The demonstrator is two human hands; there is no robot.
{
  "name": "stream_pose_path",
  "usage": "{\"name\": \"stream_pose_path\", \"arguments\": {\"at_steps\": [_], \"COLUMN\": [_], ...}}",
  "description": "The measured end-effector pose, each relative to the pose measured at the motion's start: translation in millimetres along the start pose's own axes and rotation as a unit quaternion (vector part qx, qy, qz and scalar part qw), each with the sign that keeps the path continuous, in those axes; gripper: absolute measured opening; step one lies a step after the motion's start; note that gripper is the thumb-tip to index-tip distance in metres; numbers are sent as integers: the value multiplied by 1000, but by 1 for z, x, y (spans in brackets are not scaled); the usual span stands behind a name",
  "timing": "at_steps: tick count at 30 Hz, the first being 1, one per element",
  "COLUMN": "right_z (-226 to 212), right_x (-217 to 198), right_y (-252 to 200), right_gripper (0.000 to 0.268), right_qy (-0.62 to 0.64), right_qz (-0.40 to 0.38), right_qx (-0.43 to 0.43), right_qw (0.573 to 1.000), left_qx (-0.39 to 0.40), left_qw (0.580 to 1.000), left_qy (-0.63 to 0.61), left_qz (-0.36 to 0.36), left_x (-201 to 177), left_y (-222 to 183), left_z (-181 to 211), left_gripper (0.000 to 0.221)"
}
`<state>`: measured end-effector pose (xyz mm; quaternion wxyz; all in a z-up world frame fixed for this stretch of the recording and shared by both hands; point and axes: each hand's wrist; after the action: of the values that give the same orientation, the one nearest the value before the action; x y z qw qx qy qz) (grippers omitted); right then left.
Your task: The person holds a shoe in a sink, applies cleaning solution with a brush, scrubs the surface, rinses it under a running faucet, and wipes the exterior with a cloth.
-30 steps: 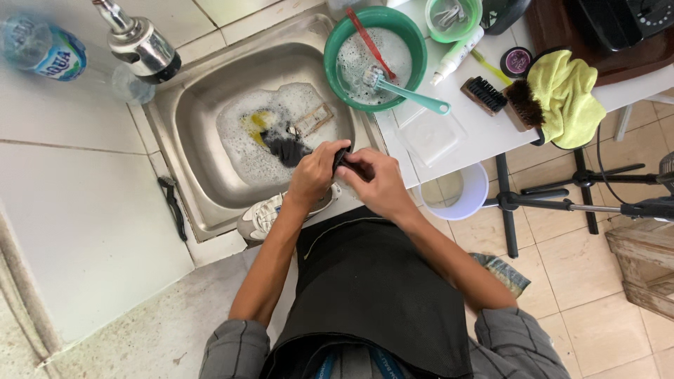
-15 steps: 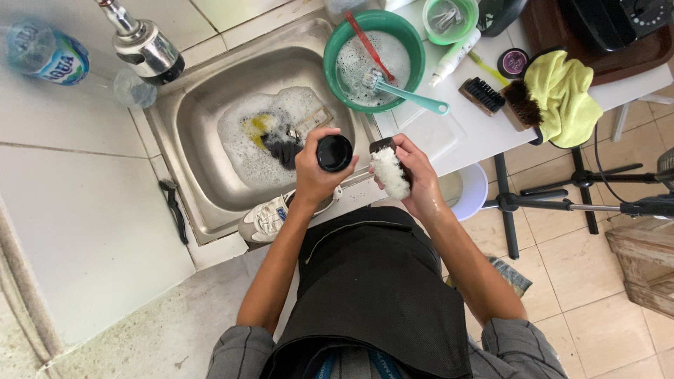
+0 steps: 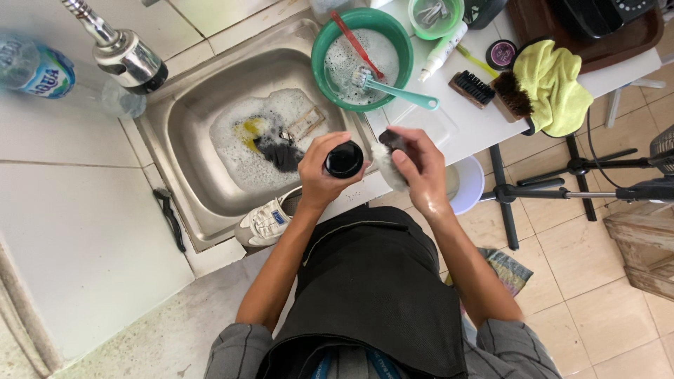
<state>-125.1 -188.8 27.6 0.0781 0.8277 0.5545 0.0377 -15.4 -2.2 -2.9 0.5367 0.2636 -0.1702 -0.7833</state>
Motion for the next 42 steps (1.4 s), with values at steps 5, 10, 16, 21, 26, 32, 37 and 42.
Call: {"name": "stream_pose_path", "arguments": {"at_steps": [5,10,16,21,26,32,37,42], "right_z": [-47,-30,55,53,91,87,74,65], "right_x": [31,56,65,54,2,3,22,39], "right_y": [-13,-10,2,6,-2,2,15,42], "right_gripper": [43,21,39,22,23,22,23,30], "right_qy": [-181,-317,-4,274,257,236,219,189], "right_qz": [48,14,27,163,159,123,74,32], "right_qx": [-88,-100,178,267,232,198,185,145], "right_qw": [978,943,984,910,924,943,955,971], "left_qx": [57,136,101,-286,-330,-180,-133,-137], "left_qw": [997,965,956,928,878,886,846,853], "left_qy": [57,223,268,115,176,282,375,341], "left_qz": [4,-25,-62,-208,-301,-321,-356,-371], "left_x": [5,19,17,33,66,75,67,36], "left_y": [-5,-22,-17,-12,-24,-29,-54,-15], "left_z": [-12,-37,-57,-58,-48,-52,-74,-1], "left_gripper": [59,44,54,70,73,76,65,86]}}
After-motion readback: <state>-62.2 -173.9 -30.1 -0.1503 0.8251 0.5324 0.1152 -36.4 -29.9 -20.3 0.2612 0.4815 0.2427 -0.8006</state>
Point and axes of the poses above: each hand's wrist, its own y-axis towards the middle knuckle, its own x-axis out of the palm, z = x × y, and after that the axes turned 3 degrees about -z, right-handed
